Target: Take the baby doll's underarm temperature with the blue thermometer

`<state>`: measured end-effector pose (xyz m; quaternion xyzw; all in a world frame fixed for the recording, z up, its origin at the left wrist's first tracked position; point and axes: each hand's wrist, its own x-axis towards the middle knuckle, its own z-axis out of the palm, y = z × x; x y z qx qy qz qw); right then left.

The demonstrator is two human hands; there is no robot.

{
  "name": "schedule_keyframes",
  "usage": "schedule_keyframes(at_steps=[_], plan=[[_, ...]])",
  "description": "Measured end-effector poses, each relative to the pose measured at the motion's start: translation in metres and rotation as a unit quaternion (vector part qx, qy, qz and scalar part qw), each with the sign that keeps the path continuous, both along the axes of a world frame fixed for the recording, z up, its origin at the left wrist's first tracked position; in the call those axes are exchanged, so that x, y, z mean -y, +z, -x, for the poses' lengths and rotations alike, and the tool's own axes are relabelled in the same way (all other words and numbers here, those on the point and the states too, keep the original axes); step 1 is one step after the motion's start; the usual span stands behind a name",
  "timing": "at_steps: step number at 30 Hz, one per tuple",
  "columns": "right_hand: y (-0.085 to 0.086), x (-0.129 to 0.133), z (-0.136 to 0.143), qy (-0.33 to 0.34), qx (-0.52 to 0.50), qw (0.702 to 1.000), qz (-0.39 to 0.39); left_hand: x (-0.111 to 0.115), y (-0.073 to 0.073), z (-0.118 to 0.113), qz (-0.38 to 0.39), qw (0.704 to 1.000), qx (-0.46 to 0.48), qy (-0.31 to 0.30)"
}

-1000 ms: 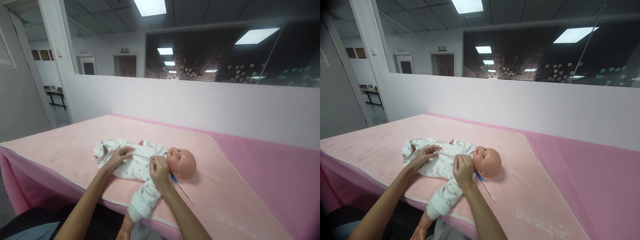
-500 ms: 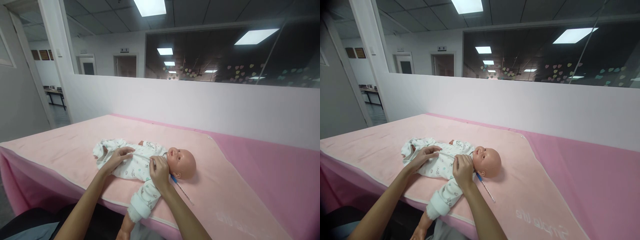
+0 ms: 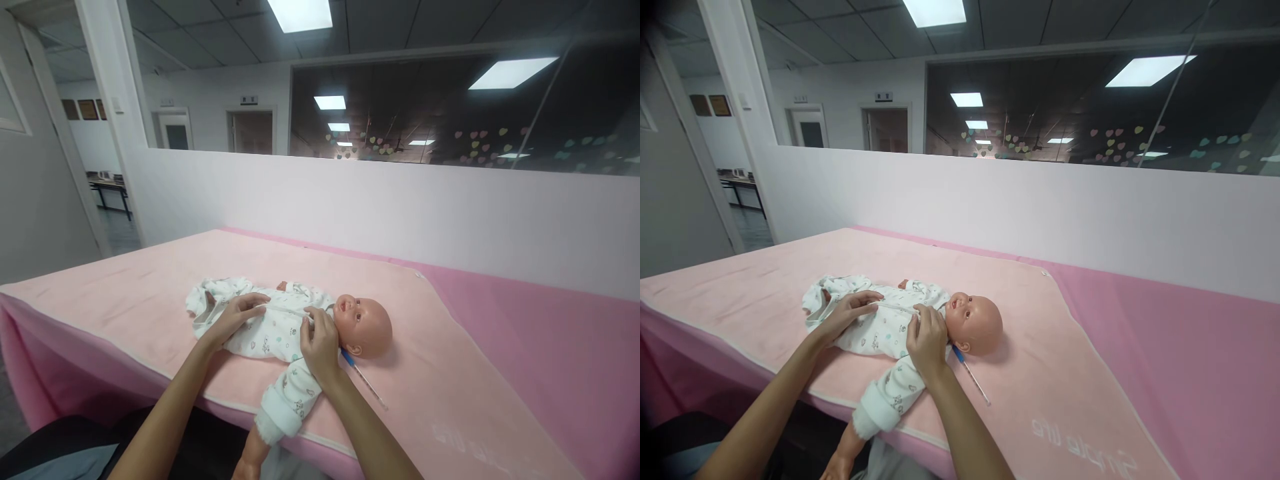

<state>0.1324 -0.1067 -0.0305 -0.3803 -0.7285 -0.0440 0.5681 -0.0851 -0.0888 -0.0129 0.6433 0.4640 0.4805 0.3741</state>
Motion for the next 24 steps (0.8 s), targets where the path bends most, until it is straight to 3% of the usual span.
schedule_keyframes(at_steps=[5,8,12,15,18,21,24], plan=[[0.0,0.002,0.001,-0.002,-0.042,0.999,-0.008,0.002,-0.001,-0.002,-0.003,1.0,-0.006,0.014],[0.005,0.004,0.0,-0.025,-0.041,0.998,-0.051,0.002,0.003,-0.002,-0.005,0.999,-0.012,0.033],[0.025,0.015,-0.008,-0.053,-0.005,0.989,-0.14,-0.011,0.021,-0.005,0.008,0.998,-0.032,0.045],[0.036,0.037,-0.028,-0.082,-0.032,0.986,-0.138,-0.03,0.041,-0.026,-0.042,0.996,-0.074,0.002],[0.021,0.07,-0.059,-0.197,-0.092,0.975,-0.053,-0.047,0.054,-0.063,-0.076,0.984,-0.132,-0.095],[-0.012,0.101,-0.096,-0.313,0.006,0.948,0.061,-0.057,0.051,-0.096,-0.047,0.964,-0.182,-0.19],[-0.04,0.116,-0.125,-0.32,0.122,0.93,0.136,-0.06,0.039,-0.108,-0.019,0.944,-0.218,-0.248]])
